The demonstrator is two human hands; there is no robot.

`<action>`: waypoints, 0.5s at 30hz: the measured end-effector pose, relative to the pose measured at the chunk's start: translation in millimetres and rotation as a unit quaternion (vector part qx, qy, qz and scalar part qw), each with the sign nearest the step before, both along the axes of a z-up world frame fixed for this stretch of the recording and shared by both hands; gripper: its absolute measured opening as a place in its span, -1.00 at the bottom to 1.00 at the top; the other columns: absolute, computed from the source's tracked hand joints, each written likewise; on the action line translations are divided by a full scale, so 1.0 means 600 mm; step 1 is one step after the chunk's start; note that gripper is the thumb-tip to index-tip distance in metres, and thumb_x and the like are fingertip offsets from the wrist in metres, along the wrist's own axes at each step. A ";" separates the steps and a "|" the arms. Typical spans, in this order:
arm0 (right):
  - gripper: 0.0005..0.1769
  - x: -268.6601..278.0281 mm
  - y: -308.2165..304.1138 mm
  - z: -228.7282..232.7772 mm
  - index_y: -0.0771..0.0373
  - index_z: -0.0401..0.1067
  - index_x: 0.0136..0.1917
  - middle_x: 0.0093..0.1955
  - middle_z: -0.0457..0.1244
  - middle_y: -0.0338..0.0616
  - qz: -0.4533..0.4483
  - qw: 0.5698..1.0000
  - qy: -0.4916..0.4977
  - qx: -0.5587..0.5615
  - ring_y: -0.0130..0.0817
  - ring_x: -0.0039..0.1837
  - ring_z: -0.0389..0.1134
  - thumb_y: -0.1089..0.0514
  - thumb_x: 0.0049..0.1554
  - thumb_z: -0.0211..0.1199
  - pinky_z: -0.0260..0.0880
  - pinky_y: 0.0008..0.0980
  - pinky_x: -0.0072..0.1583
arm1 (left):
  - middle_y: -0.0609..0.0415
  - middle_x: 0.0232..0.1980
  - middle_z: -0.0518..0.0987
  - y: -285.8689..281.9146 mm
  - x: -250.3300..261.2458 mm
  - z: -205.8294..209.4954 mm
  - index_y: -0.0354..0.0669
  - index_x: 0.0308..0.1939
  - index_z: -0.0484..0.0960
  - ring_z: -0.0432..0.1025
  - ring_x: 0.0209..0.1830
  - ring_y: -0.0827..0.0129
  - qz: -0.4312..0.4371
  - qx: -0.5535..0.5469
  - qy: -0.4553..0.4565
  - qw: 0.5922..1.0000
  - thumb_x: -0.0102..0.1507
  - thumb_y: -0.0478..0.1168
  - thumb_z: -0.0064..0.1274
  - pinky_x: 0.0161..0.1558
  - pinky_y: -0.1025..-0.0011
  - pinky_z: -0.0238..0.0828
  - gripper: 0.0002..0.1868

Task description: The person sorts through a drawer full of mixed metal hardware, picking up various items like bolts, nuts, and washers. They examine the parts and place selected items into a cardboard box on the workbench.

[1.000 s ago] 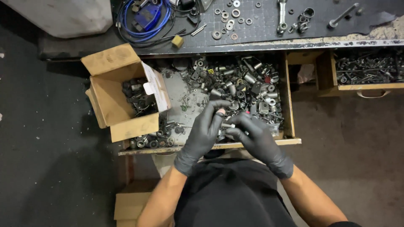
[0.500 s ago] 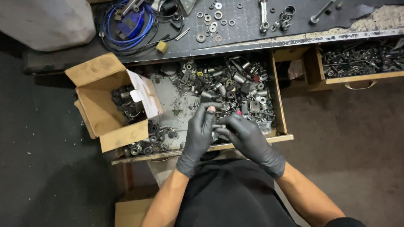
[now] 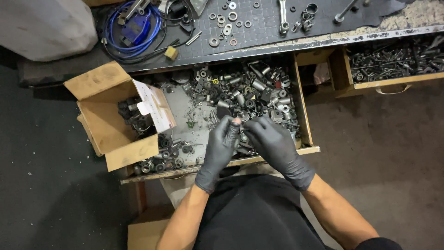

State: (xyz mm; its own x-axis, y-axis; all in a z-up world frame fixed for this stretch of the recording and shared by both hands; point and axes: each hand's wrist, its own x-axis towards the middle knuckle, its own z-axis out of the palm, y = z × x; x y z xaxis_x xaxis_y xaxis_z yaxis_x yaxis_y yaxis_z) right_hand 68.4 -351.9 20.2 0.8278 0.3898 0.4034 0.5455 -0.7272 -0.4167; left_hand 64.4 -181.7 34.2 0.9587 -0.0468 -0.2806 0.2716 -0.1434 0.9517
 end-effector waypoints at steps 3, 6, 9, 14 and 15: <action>-0.83 0.000 0.001 -0.001 -0.04 0.47 0.08 -0.14 0.32 -0.32 -0.007 0.998 -0.031 -0.055 -0.18 -0.13 0.43 0.11 0.19 0.31 0.44 -0.16 -0.20 | -0.03 -0.64 0.47 0.001 0.000 0.008 0.01 -0.28 0.58 0.45 -0.47 0.13 -0.020 0.058 0.010 0.998 0.42 0.28 -0.22 -0.18 0.21 0.42 -0.49; -0.85 0.003 -0.005 -0.004 -0.08 0.48 0.04 -0.09 0.33 -0.37 -0.015 0.998 -0.035 -0.055 -0.22 -0.07 0.42 0.12 0.19 0.30 0.45 -0.25 -0.15 | -0.24 -0.32 0.64 0.005 -0.010 0.025 0.02 -0.12 0.56 0.55 -0.19 -0.21 -0.063 0.071 0.017 0.995 0.39 0.34 -0.24 -0.03 -0.01 0.43 -0.46; -0.76 0.007 -0.012 -0.004 -0.13 0.45 0.01 -0.05 0.31 -0.42 -0.013 1.000 -0.008 -0.025 -0.27 -0.02 0.42 0.13 0.09 0.38 0.44 -0.28 -0.12 | -0.22 -0.26 0.68 0.007 -0.011 0.034 -0.02 -0.07 0.51 0.56 -0.11 -0.25 -0.105 0.101 0.010 0.989 0.39 0.23 -0.11 -0.03 -0.06 0.45 -0.57; -0.81 0.004 0.007 0.021 -0.01 0.43 -0.25 -0.13 0.29 -0.31 -0.036 0.985 -0.165 -0.026 -0.16 -0.15 0.36 0.16 0.17 0.37 0.37 -0.27 -0.14 | 0.06 -0.53 0.47 -0.001 -0.003 -0.035 -0.10 -0.41 0.53 0.43 -0.45 0.31 -0.038 -0.011 0.102 0.994 0.45 0.25 -0.29 -0.20 0.36 0.45 -0.40; -0.81 0.005 0.005 0.014 -0.01 0.43 -0.25 -0.13 0.29 -0.31 -0.037 0.985 -0.164 -0.027 -0.16 -0.15 0.36 0.16 0.17 0.37 0.37 -0.27 -0.14 | 0.06 -0.53 0.47 -0.008 0.002 -0.039 -0.10 -0.41 0.53 0.43 -0.45 0.31 -0.039 -0.012 0.102 0.994 0.45 0.25 -0.29 -0.20 0.36 0.45 -0.40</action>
